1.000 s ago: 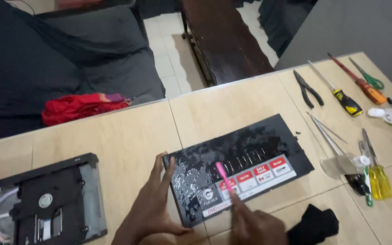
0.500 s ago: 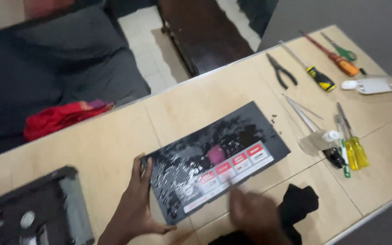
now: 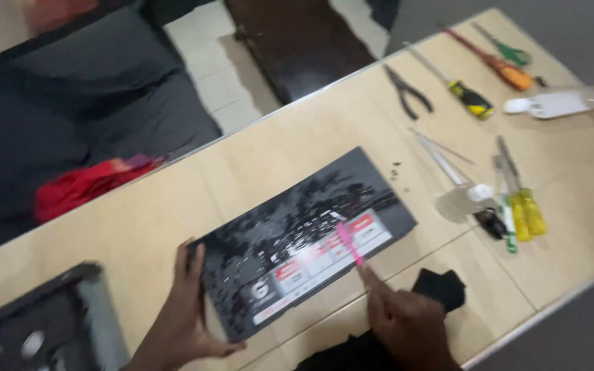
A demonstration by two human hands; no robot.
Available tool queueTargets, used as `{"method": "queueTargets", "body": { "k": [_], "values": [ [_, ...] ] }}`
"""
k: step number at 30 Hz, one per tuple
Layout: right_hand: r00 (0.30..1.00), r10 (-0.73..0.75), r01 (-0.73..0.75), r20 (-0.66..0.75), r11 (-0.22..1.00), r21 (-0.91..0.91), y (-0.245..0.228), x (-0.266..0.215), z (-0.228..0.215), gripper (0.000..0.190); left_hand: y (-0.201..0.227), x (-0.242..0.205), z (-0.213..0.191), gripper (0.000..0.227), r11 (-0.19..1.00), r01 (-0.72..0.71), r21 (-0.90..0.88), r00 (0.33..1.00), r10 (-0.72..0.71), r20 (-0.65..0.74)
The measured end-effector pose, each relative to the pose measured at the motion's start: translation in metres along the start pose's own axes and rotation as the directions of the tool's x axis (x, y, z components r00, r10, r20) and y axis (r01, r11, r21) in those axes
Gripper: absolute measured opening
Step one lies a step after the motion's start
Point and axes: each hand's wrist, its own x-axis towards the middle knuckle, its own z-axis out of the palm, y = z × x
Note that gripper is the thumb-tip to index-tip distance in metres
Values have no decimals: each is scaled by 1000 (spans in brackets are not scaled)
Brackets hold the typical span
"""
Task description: Applying cleaning fluid to a DVD player cover and scrubbing it with a toothbrush
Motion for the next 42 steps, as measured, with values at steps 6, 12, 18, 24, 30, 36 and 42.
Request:
{"method": "queueTargets", "body": {
  "k": [6, 12, 18, 24, 30, 36, 42],
  "values": [
    [910, 414, -409, 35, 876, 255, 7, -2, -20, 36, -4, -3, -2, 179, 993, 24, 115, 1000, -26, 16],
    [838, 517, -541, 177, 830, 135, 21, -5, -20, 46, -4, 4, 0, 184, 962, 242, 130, 958, -258, 125],
    [874, 467, -483, 136, 866, 129, 33, -18, -7, 42, 0, 9, 7, 157, 979, -193, -58, 966, 179, -188],
    [882, 471, -468, 36, 861, 199, 31, -19, -11, 34, -16, 8, -4, 189, 984, -27, 174, 999, 21, 36],
    [754, 503, -644, 423, 694, 322, 44, -8, -38, 46, 30, 35, -15, 195, 832, 440, 337, 799, -534, 277],
    [858, 444, -513, 257, 745, 425, 41, -8, -39, 40, 173, 136, 27, 178, 945, 249, 213, 954, -277, 112],
    [915, 385, -393, 123, 774, 496, 37, -6, -41, 31, 182, 197, 87, 173, 933, 13, 361, 964, -108, 244]
  ]
}}
